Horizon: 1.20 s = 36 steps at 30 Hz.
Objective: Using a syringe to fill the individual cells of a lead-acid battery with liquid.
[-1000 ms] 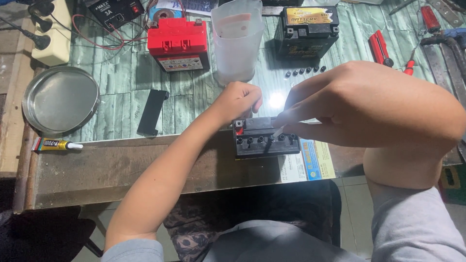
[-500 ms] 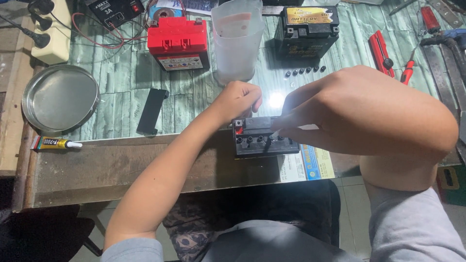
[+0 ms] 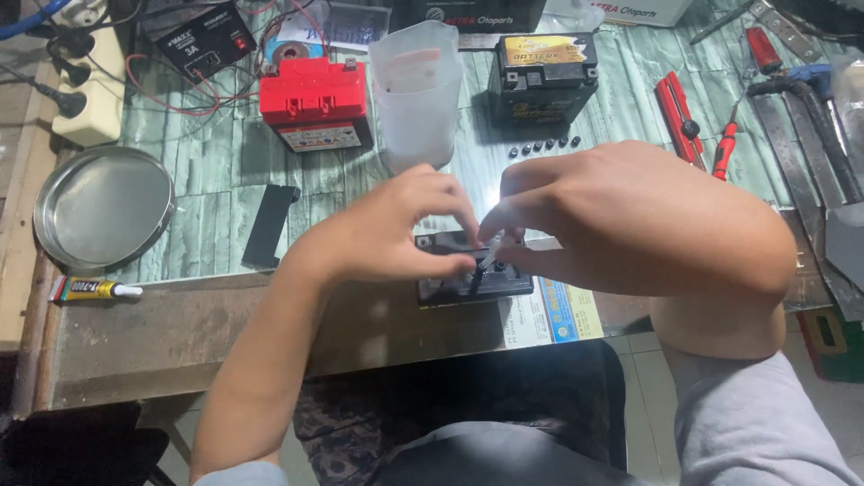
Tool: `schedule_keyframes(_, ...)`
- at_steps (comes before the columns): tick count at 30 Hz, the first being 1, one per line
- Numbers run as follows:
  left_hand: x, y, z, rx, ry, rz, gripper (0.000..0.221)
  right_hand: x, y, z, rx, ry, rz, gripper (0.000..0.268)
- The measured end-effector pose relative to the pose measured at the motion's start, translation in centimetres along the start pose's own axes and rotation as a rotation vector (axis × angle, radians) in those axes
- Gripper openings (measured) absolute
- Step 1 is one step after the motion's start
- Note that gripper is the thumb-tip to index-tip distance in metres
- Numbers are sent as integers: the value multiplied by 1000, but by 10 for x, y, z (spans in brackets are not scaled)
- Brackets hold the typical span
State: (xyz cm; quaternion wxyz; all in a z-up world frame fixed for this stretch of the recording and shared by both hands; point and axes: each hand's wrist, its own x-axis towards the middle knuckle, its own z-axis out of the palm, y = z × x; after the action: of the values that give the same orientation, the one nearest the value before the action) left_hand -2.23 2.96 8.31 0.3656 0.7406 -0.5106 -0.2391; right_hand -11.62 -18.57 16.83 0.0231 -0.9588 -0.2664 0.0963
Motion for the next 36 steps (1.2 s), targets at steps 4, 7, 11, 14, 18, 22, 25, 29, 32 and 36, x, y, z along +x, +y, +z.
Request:
schedule_keyframes(4,-4,1,8,84,10,116,15,2,-1,-5,15,-109,126,24)
schedule_keyframes(7,-4,-3,12,107,56,172,15,5,0,-4,4,-142,126,31)
schedule_keyframes(11,-6,-6,16,59,218,301,19,8,0,-6,32,-139,134,34)
schedule_keyframes(14,-7,-16,26,50,199,307,19,8,2,-3,13,-121,117,33)
schedule_keyframes(18,-8,-19,34,142,205,307,18,12,5,-3,6,-158,108,35)
schedule_keyframes(22,-7,-16,38,285,310,388,15,6,11,0,-64,-137,76,34)
schedule_keyframes(25,-7,-13,39,313,325,382,13,0,15,0,-77,8,-42,30)
schedule_keyframes(29,-7,-13,38,330,324,385,14,-10,18,-9,-32,310,-182,14)
schedule_keyframes(32,-7,-15,39,355,325,383,14,-16,20,-19,-16,405,-198,9)
schedule_keyframes(36,-8,-18,39,350,327,380,15,-17,21,-20,5,461,-207,16)
